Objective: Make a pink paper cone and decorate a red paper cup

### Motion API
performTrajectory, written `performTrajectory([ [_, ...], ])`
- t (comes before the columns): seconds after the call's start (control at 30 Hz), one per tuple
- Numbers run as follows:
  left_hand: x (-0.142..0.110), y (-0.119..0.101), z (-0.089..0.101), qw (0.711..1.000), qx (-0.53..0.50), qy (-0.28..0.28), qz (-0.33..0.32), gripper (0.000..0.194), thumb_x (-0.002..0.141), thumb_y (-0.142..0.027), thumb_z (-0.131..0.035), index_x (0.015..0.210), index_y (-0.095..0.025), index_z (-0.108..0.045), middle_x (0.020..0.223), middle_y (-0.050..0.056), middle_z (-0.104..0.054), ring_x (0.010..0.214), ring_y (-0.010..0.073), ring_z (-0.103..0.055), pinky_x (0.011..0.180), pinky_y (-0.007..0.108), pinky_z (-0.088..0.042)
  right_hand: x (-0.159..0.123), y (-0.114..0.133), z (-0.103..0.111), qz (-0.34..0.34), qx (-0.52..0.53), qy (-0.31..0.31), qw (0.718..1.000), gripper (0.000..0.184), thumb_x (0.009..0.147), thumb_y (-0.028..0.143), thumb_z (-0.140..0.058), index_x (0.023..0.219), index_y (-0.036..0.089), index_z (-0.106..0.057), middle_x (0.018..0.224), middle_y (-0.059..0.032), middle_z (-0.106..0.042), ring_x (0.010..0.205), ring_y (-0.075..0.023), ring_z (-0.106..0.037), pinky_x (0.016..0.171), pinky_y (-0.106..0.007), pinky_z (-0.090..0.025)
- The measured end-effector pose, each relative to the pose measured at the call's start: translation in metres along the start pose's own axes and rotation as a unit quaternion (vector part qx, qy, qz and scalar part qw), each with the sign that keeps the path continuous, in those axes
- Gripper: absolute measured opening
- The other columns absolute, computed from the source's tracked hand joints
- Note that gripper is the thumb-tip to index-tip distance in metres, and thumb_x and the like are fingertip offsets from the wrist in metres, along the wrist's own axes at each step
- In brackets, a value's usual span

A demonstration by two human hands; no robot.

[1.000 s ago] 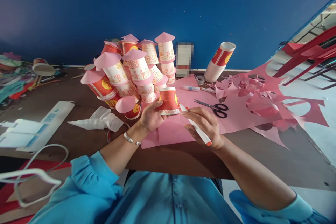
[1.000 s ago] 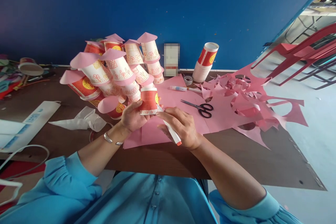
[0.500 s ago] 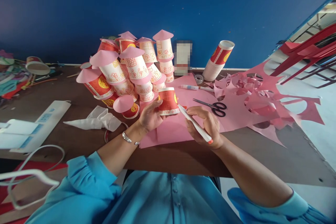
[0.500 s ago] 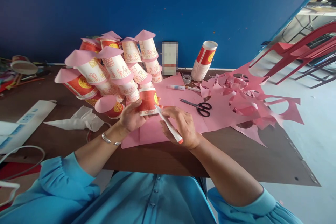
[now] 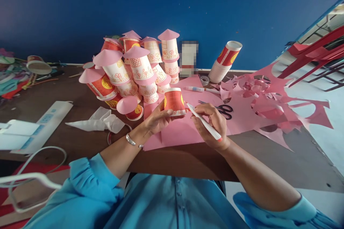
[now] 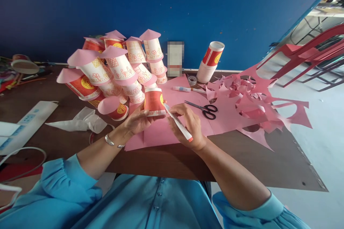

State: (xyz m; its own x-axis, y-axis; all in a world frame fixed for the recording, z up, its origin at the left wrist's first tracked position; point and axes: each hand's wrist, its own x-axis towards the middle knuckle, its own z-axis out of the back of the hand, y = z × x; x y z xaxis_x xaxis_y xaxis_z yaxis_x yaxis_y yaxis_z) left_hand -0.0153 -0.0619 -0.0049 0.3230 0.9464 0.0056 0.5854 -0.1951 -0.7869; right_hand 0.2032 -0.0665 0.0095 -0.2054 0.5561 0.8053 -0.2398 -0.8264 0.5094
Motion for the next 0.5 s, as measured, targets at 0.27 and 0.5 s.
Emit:
performTrajectory([
  [0.27, 0.0011, -0.0033, -0.0033, 1.0, 0.017, -0.004, 0.007, 0.05, 0.074, -0.031, -0.101, 0.115, -0.022, -0.073, 0.107, 0.006, -0.081, 0.098, 0.025, -0.078, 0.097, 0.044, -0.062, 0.0001, -0.0006, 0.0056, -0.063, 0.074, 0.009, 0.995, 0.005, 0.106, 0.025, -0.069, 0.111, 0.024, -0.07, 0.091, -0.0026, -0.076, 0.072, -0.0169, -0.074, 0.066, -0.03, -0.06],
  [0.5, 0.0031, -0.0008, -0.0009, 1.0, 0.024, -0.02, 0.004, 0.042, 0.075, -0.024, -0.097, 0.11, -0.023, -0.073, 0.102, 0.003, -0.079, 0.1, 0.0248, -0.077, 0.097, 0.042, -0.058, 0.003, 0.002, 0.004, -0.042, 0.06, 0.008, 0.997, 0.003, 0.107, 0.026, -0.069, 0.109, 0.024, -0.069, 0.086, -0.0014, -0.076, 0.07, -0.0167, -0.072, 0.066, -0.03, -0.06],
])
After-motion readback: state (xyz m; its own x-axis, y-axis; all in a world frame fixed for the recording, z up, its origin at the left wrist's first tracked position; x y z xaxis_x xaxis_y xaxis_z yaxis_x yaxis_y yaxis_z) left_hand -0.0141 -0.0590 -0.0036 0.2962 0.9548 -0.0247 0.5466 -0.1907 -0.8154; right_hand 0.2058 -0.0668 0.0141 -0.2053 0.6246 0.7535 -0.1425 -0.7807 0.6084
